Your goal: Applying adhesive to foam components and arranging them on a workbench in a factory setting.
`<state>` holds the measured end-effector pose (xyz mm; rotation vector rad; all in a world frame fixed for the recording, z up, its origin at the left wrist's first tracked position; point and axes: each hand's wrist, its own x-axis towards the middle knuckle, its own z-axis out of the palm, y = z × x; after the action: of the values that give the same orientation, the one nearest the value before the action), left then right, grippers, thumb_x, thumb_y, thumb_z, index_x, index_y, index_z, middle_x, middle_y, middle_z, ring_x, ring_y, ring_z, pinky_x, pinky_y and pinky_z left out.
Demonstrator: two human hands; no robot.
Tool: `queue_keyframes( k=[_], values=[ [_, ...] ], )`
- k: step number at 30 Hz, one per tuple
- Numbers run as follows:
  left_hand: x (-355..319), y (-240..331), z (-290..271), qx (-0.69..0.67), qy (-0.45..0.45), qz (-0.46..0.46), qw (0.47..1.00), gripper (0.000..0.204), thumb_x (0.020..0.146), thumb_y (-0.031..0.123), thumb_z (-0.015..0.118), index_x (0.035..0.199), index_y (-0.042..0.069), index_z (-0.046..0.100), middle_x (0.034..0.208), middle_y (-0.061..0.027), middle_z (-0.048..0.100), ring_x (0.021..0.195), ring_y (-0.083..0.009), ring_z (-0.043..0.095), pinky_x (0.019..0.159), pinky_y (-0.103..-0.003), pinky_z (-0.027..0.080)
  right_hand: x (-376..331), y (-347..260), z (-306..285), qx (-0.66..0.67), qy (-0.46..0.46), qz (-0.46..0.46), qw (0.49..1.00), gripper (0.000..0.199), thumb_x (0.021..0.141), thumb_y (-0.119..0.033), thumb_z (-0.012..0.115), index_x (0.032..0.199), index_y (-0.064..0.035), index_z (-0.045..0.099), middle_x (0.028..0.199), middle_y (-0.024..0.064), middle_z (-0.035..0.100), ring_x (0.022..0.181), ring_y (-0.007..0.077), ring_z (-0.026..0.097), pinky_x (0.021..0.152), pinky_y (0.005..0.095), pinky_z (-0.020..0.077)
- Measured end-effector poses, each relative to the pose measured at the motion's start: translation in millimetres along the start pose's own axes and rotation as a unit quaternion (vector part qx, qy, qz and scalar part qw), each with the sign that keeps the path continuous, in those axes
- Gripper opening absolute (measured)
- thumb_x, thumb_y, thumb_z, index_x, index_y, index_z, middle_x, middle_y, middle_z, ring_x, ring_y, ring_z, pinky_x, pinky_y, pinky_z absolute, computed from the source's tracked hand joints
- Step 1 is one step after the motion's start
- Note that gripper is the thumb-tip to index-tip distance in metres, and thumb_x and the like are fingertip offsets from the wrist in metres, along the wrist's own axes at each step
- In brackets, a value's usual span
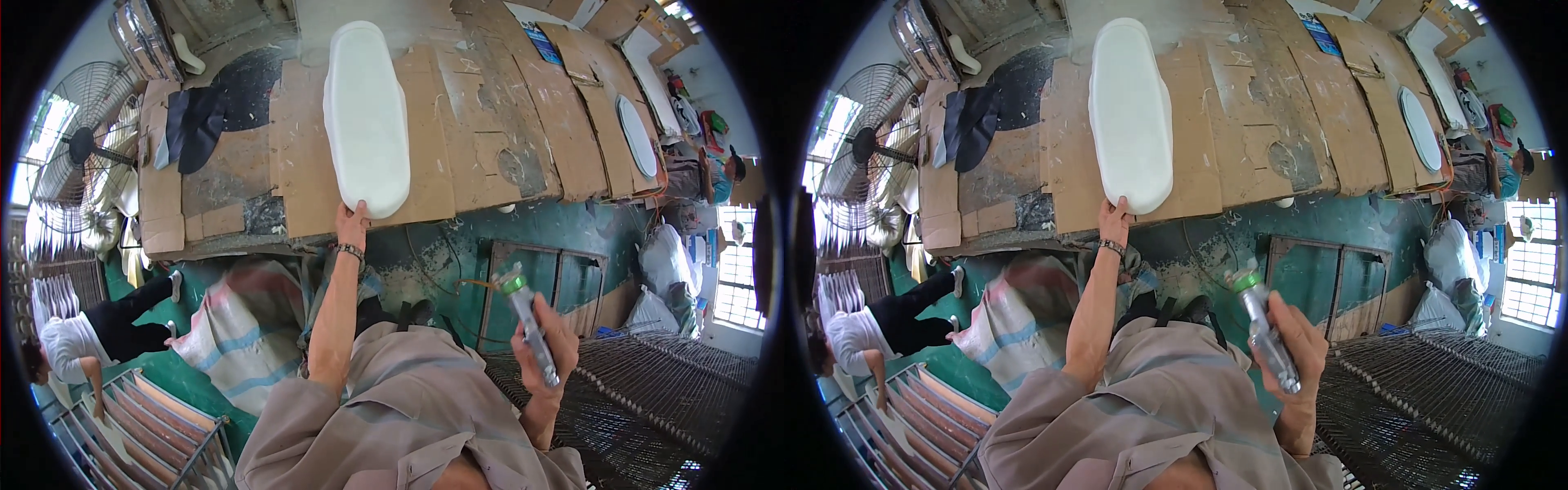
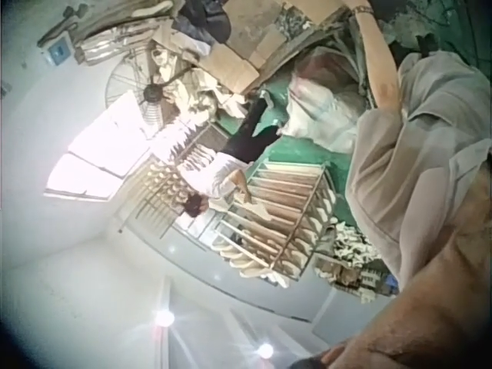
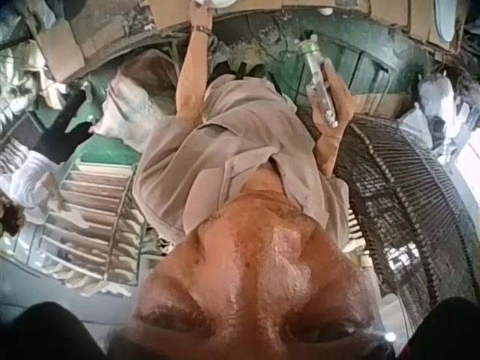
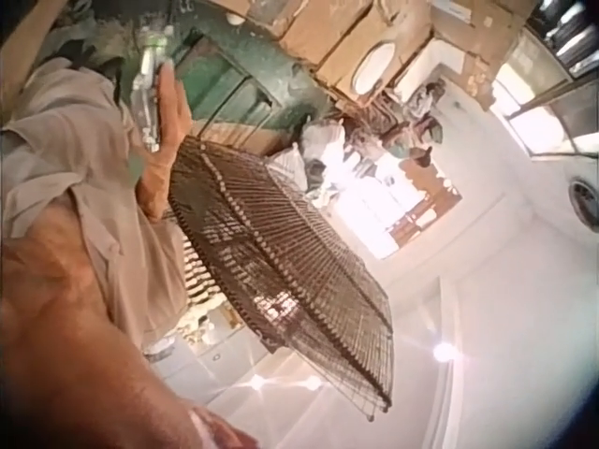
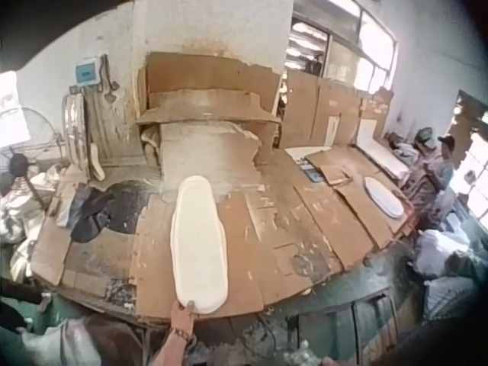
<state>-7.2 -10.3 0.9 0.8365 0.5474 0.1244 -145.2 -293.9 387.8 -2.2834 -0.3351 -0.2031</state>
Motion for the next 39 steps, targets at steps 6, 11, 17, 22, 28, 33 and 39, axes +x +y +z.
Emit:
queue_keyframes(
  k=[6,11,17,22,28,33,39],
  values=[
    [-28.4,-9.4,-3.8,-0.024,-0.003,-0.033,0.999,0.036,0.096,0.015,0.065,0.126,0.001,0.052,0.106,-0.0074,0.063,0.096,-0.0206,0.066,0.088,-0.035,0.057,-19.9,10.9,-12.1,0.021,-0.010,0.011,1.000,0.051,0.085,-0.017,0.073,0.127,0.0076,0.059,0.089,0.0142,0.067,0.071,0.0188,0.066,0.067,0.0285,0.0515],
    [-64.3,-42.9,-51.5,0.083,0.002,-0.100,0.992,0.036,0.095,0.016,0.065,0.126,0.000,0.054,0.102,-0.0098,0.065,0.094,-0.0227,0.067,0.081,-0.040,0.060,-42.6,25.7,-25.3,0.022,0.008,0.030,0.999,0.049,0.082,-0.016,0.075,0.124,0.0064,0.062,0.091,0.0155,0.068,0.073,0.0208,0.066,0.068,0.0293,0.0515],
    [-138.5,-117.1,-202.4,0.234,0.126,-0.242,0.933,0.018,0.090,0.018,0.071,0.101,0.006,0.066,0.075,-0.0063,0.064,0.070,-0.0215,0.065,0.057,-0.036,0.054,-73.1,39.3,-48.2,0.062,-0.022,0.020,0.998,0.049,0.079,-0.016,0.076,0.121,0.0067,0.064,0.091,0.0178,0.068,0.071,0.0225,0.065,0.067,0.0298,0.0506],
    [-223.8,-139.8,-274.8,0.350,0.176,-0.336,0.856,0.018,0.087,0.016,0.069,0.102,0.005,0.067,0.071,-0.0064,0.064,0.057,-0.0210,0.061,0.049,-0.036,0.050,-94.6,53.2,-60.5,0.062,-0.010,0.027,0.998,0.048,0.079,-0.016,0.076,0.120,0.0060,0.065,0.089,0.0164,0.067,0.072,0.0206,0.064,0.067,0.0287,0.0499],
    [-273.1,-134.7,-258.9,0.287,0.258,-0.352,0.853,0.026,0.087,0.013,0.070,0.111,0.005,0.066,0.071,-0.0046,0.063,0.055,-0.0189,0.060,0.047,-0.033,0.048,-111.1,65.1,-75.8,0.079,-0.070,0.013,0.994,0.052,0.078,-0.018,0.077,0.122,0.0053,0.064,0.084,0.0150,0.064,0.070,0.0231,0.063,0.065,0.0292,0.0484],
    [-255.2,-133.6,-229.4,0.252,0.228,-0.317,0.885,0.017,0.088,0.008,0.069,0.104,0.004,0.066,0.074,-0.0044,0.062,0.059,-0.0192,0.060,0.049,-0.033,0.047,-118.9,67.4,-89.2,0.096,-0.105,0.018,0.990,0.050,0.076,-0.009,0.074,0.123,0.0049,0.063,0.084,0.0160,0.063,0.067,0.0245,0.059,0.062,0.0295,0.0464],
    [-195.4,-120.1,-163.2,0.201,0.149,-0.226,0.941,0.029,0.094,0.016,0.064,0.120,0.003,0.060,0.086,-0.0066,0.066,0.077,-0.0206,0.066,0.068,-0.039,0.059,-128.2,64.7,-95.0,0.095,-0.096,0.044,0.990,0.053,0.074,-0.011,0.074,0.123,0.0066,0.062,0.083,0.0168,0.064,0.067,0.0235,0.059,0.062,0.0296,0.0458]
  ],
)
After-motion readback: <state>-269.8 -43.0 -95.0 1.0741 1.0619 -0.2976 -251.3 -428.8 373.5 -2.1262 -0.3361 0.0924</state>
